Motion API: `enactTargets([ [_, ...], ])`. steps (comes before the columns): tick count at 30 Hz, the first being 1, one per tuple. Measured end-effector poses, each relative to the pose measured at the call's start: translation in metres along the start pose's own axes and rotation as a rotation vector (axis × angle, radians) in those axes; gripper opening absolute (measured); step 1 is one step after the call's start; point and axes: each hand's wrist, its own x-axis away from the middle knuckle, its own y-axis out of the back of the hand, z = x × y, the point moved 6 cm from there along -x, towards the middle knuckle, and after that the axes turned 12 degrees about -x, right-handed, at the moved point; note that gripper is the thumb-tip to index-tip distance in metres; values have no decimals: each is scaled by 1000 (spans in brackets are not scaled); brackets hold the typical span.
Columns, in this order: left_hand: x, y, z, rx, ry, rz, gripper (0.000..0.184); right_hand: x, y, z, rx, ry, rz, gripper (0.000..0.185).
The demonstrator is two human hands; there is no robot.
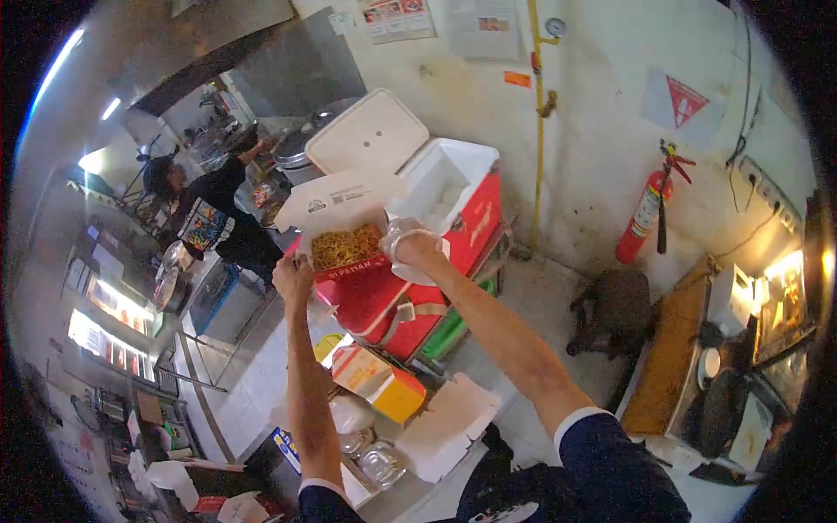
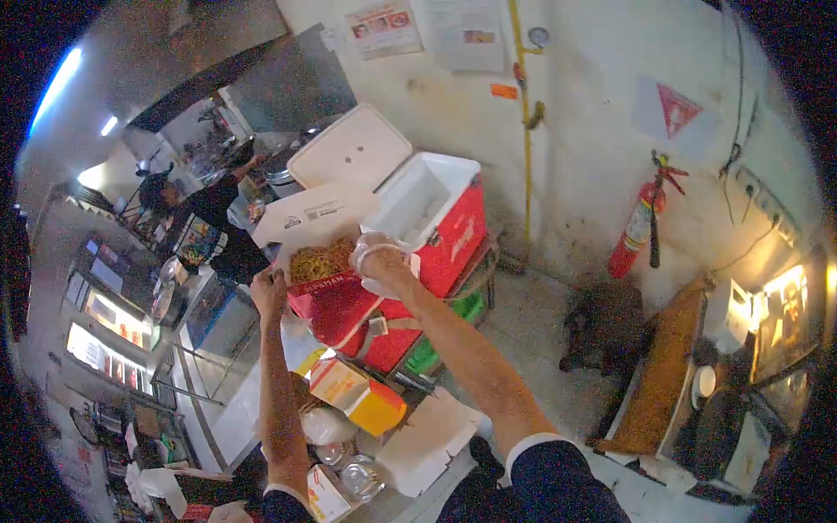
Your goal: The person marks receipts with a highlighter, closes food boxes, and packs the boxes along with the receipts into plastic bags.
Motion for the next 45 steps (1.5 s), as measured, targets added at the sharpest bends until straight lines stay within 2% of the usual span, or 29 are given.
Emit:
enactTargets([
  [3,59,58,-58,69,-76,-146,26,70,14,-16,615,228,62,27],
  [4,83,76,-80,84,-122,-151,25,112,36,-18,254,319,-61,36],
  [6,151,118,-140,197,-183,-200,22,190,123,5,182,1,112,39],
  [7,181,104,-147,194,-217,-101,21,231,169,18,169,-159,187,41],
  [8,218,97,-163,73,-203,-66,25,285,191,7,141,-191,84,37],
  [9,262,107,-199,211,-430,-293,30,342,214,-4,150,-220,-21,34],
  [10,314,124,-238,267,-500,-278,34,402,236,-9,172,-266,-113,30],
  [13,475,65,-301,676,-299,379,31,601,308,-21,290,-485,-330,21],
  [15,588,119,-395,776,-560,394,28,747,340,-54,535,-630,-448,21],
  [17,700,124,-449,880,-747,530,28,847,391,-33,732,-758,-491,21],
  [19,801,127,-504,938,-968,528,26,930,457,17,391,-1357,-109,23],
  [20,850,143,-537,962,-1067,433,26,987,459,6,507,-1328,-195,17],
  [21,884,176,-570,1047,-1164,573,26,1029,462,10,501,-1366,-177,17],
  [23,981,224,-644,1032,-1290,836,28,1145,505,40,543,-1481,-698,26],
  [24,1037,207,-667,952,-1315,976,29,1173,532,67,614,-1577,-812,27],
  [25,1088,205,-691,1139,-1266,1141,31,1213,531,63,584,-1597,-777,27],
  [27,1177,217,-736,1324,-1184,1289,32,1295,559,56,699,-1570,-952,28],
  [28,1209,255,-762,1348,-1332,953,31,1323,582,54,644,-1580,-935,26],
  [30,1272,304,-806,1220,-1425,900,25,1414,592,24,594,-1567,-1038,25],
  [31,1310,298,-830,1066,-1375,1186,21,1438,626,23,633,-1607,-1003,25],
  [33,1386,289,-884,1179,-1287,1184,15,1486,704,11,680,-1642,-959,27],
  [35,1436,306,-924,1086,-1327,1169,27,1521,768,11,1111,-1283,-1092,13],
  [36,1462,298,-945,989,-1323,1033,39,1555,797,-16,946,-1540,-982,11],
  [38,1500,316,-1001,819,-1339,1106,42,1595,862,-42,1103,-1314,-843,10],
  [39,1516,317,-1029,673,-1380,1165,45,1623,891,-65,1029,-1323,-848,11],
  [40,1532,326,-1053,656,-1370,1148,45,1649,927,-85,960,-1326,-857,12],
  [42,1570,346,-1100,844,-1201,1042,33,1683,1002,-124,1020,-1357,-574,10],
  [43,1603,340,-1122,824,-1182,1029,33,1724,1029,-155,986,-1250,-857,10],
  [45,1661,327,-1165,869,-1014,882,35,1754,1101,-188,1060,-1034,-765,17],
])
